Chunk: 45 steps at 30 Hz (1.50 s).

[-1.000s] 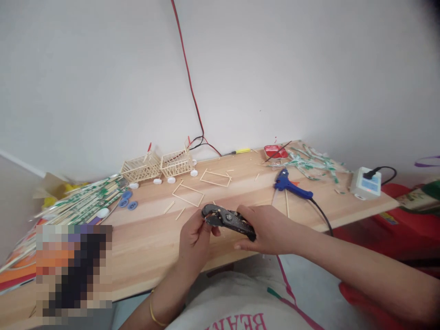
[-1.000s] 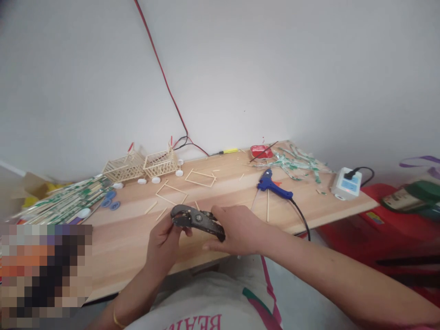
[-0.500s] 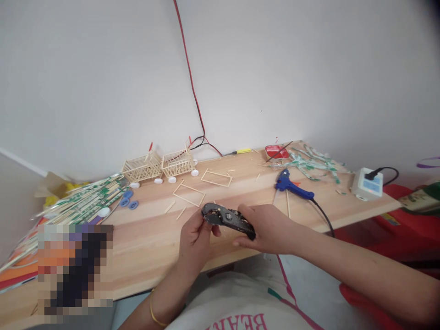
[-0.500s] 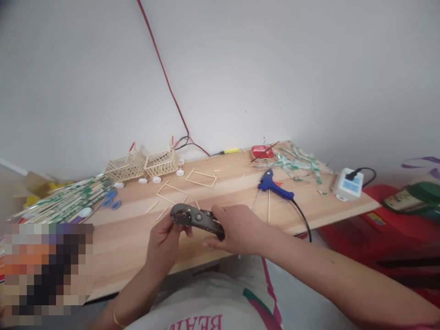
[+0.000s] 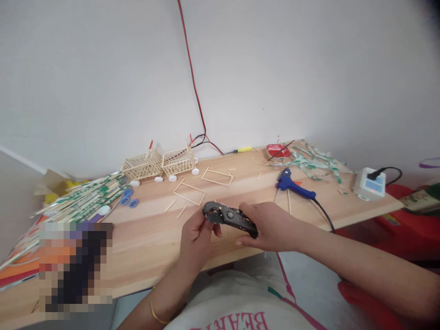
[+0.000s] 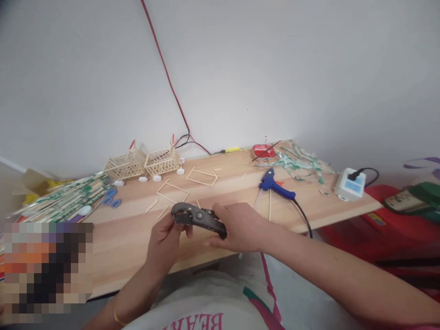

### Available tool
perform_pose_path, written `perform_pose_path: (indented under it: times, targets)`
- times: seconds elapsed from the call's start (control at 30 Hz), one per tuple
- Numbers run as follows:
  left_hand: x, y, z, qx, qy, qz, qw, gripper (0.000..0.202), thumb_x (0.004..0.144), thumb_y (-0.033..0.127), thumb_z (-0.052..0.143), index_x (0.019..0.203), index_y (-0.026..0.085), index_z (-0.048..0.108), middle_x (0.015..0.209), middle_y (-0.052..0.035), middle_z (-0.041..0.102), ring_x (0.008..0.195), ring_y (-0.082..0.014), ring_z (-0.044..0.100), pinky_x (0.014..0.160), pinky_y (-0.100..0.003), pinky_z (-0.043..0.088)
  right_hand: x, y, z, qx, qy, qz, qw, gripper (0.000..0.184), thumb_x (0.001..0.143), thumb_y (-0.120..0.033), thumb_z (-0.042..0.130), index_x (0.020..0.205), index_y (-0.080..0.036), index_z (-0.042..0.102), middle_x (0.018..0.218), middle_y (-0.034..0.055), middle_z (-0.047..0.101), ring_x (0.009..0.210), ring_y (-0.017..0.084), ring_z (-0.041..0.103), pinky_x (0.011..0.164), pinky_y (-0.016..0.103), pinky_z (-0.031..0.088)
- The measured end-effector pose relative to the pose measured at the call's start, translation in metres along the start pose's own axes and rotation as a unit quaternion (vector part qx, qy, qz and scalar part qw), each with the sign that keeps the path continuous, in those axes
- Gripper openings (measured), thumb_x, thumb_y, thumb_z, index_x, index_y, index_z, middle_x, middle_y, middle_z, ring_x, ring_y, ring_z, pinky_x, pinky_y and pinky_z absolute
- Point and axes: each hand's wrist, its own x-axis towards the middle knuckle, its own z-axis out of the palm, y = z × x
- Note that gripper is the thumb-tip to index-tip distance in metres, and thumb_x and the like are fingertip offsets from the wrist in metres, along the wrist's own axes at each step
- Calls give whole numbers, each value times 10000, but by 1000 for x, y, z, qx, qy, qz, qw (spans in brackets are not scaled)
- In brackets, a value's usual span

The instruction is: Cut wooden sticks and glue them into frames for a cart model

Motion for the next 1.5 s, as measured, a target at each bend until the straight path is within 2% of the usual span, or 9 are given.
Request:
perform_pose_path:
  times: [0.2,0.43,0.57,0.77,1.03,1.3,1.5]
  targets:
    - [-1,-4,1,-29,6,-17,999,233,864,326,495,945,146,620,661,-1,547,556,-96,482,595,-230,432,0,-2,-1,-8,-13,5,1000,482,733,-654,507,866,-191,507,731,62,655,662,243,626,495,258,254]
    - [-2,-6,0,-9,20,-23,999,255,861,348,497,956,147,622,605,18,529,554,-103,481,596,-225,413,2,-3,4,-19,-14,14,1000,450,757,-630,498,833,-186,521,734,67,660,663,243,631,505,262,264]
    - [-2,-7,-2,11,5,-1,1000,255,882,350,462,937,147,606,624,11,525,575,-104,474,606,-223,402,0,-2,1,5,-3,4,1000,470,719,-641,535,861,-195,501,766,53,655,687,236,621,518,260,291]
    - [-3,-5,-4,27,-31,4,999,308,906,372,407,1004,144,590,577,24,477,534,-100,429,576,-226,372,-2,-1,-6,3,-3,-3,1000,449,717,-618,552,852,-192,507,757,56,646,680,222,607,527,261,300]
    - [-1,-4,-3,26,-23,2,999,259,892,361,440,840,149,579,566,27,485,535,-92,444,569,-218,370,-4,-1,-8,-11,6,2,1000,433,714,-597,573,845,-189,506,744,49,647,666,218,608,507,250,273]
    - [-2,-2,-1,2,-22,-2,1000,249,887,345,457,889,147,607,546,36,458,504,-77,416,533,-203,363,-5,-3,-5,-47,1,15,999,444,725,-607,557,870,-190,520,724,55,662,659,247,628,497,260,249]
    - [-3,-10,2,-46,-18,-28,998,263,892,355,451,924,139,598,521,48,423,476,-67,379,493,-197,335,-3,-1,-2,-63,0,17,998,462,729,-626,534,873,-187,534,713,63,662,635,243,626,491,264,240]
